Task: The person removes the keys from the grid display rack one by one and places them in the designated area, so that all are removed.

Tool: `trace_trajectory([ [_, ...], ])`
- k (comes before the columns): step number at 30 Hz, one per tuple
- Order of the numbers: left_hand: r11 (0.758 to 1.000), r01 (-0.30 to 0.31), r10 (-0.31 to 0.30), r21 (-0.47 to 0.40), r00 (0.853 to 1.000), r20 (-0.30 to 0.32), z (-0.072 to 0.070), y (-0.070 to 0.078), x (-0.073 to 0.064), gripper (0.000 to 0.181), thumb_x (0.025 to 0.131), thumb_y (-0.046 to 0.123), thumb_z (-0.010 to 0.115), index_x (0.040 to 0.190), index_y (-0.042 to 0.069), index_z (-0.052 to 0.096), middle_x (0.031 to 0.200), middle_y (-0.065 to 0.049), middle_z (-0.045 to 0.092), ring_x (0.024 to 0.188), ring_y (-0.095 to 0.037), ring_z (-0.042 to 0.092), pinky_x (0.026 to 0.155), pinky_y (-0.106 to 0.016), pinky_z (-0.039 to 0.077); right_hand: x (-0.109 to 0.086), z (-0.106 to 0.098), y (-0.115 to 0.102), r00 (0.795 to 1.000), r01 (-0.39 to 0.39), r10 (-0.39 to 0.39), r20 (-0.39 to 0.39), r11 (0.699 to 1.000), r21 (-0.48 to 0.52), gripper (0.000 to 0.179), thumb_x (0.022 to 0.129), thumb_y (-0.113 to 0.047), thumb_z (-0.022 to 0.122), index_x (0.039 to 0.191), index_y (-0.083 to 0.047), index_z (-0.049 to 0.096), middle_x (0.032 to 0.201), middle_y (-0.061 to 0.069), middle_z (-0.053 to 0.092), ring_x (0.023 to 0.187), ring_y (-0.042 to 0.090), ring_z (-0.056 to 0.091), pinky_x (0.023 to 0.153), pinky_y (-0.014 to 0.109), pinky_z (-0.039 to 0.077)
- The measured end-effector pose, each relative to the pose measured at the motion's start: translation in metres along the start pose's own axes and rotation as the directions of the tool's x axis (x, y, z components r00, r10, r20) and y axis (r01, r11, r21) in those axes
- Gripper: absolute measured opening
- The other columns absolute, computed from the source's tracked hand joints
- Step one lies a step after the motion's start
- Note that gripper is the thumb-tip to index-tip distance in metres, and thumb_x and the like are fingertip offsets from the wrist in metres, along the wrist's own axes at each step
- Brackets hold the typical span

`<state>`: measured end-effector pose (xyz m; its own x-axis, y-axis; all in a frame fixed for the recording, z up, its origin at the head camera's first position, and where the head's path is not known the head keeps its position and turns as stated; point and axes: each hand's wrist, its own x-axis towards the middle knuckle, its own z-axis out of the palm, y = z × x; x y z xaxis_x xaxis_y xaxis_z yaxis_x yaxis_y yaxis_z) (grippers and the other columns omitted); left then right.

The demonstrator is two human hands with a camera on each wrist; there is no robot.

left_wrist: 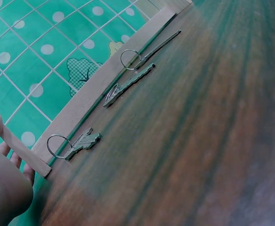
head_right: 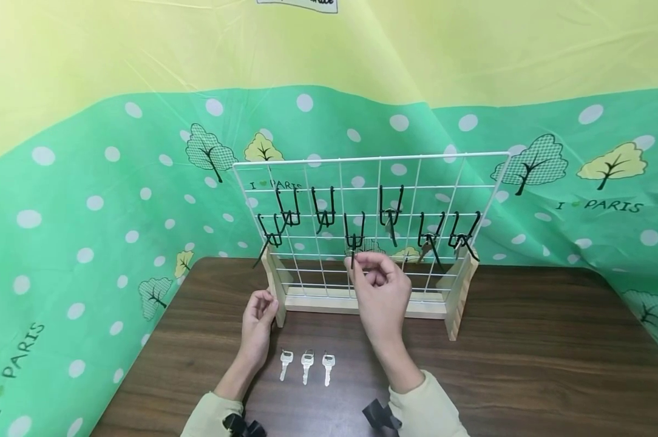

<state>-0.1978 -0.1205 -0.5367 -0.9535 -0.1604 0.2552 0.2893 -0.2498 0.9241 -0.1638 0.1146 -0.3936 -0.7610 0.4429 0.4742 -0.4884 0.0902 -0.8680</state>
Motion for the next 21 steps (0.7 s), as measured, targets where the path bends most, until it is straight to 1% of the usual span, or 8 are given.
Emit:
trace_trajectory([
  [3,1.0,-0.004,0.004,-0.003,1.0,0.005,0.0002,-0.0002,0.0,0.016,0.106,-0.01,0.061,0.114,-0.015,0.048,0.11,0.003,0.061,0.121,-0.007,0.062,0.099,-0.019,0.051,-0.0015,-0.0003,-0.001,1.0,0.007,-0.007,0.001,1.0,0.003,0.012,0.092,0.006,0.085,0.096,0.011,0.076,0.076,-0.01,0.07,0.053,0.0,0.045,0.05,0.015,0.035],
  [6,1.0,-0.001,0.001,0.0,1.0,0.005,0.0001,-0.0002,0.0002,0.019,0.106,-0.01,0.062,0.115,-0.018,0.047,0.111,0.001,0.06,0.124,-0.007,0.061,0.1,-0.019,0.051,-0.0026,-0.0006,-0.0021,1.0,0.01,-0.01,-0.001,1.0,0.018,0.012,0.092,0.006,0.085,0.096,0.012,0.076,0.077,-0.009,0.07,0.053,0.0,0.046,0.05,0.014,0.036],
  [11,1.0,0.003,-0.003,0.0,1.0,0.004,0.0001,0.0,0.0006,0.027,0.105,-0.01,0.062,0.118,-0.024,0.042,0.112,-0.001,0.06,0.121,-0.006,0.062,0.099,-0.019,0.051,-0.0044,-0.0016,-0.004,1.0,0.026,-0.026,0.001,0.999,0.03,0.011,0.091,0.008,0.084,0.096,0.014,0.075,0.078,-0.009,0.071,0.053,0.0,0.046,0.05,0.014,0.036],
  [16,1.0,0.004,-0.004,0.001,1.0,-0.005,0.0001,-0.0004,0.0006,0.026,0.105,-0.012,0.06,0.118,-0.024,0.042,0.113,-0.001,0.061,0.121,-0.006,0.062,0.099,-0.018,0.051,-0.0064,-0.0034,-0.006,1.0,0.029,-0.029,0.01,0.999,0.018,0.01,0.091,0.008,0.084,0.096,0.012,0.076,0.076,-0.01,0.07,0.053,0.0,0.046,0.05,0.014,0.035],
  [21,1.0,0.006,-0.006,-0.005,1.0,-0.006,0.0001,-0.001,0.0008,0.028,0.105,-0.01,0.062,0.119,-0.024,0.042,0.111,0.001,0.06,0.115,-0.009,0.061,0.1,-0.019,0.051,-0.0082,-0.0051,-0.0076,0.999,0.044,-0.044,0.02,0.999,0.009,0.009,0.092,0.008,0.084,0.096,0.01,0.077,0.073,-0.009,0.067,0.054,0.002,0.045,0.05,0.015,0.034],
])
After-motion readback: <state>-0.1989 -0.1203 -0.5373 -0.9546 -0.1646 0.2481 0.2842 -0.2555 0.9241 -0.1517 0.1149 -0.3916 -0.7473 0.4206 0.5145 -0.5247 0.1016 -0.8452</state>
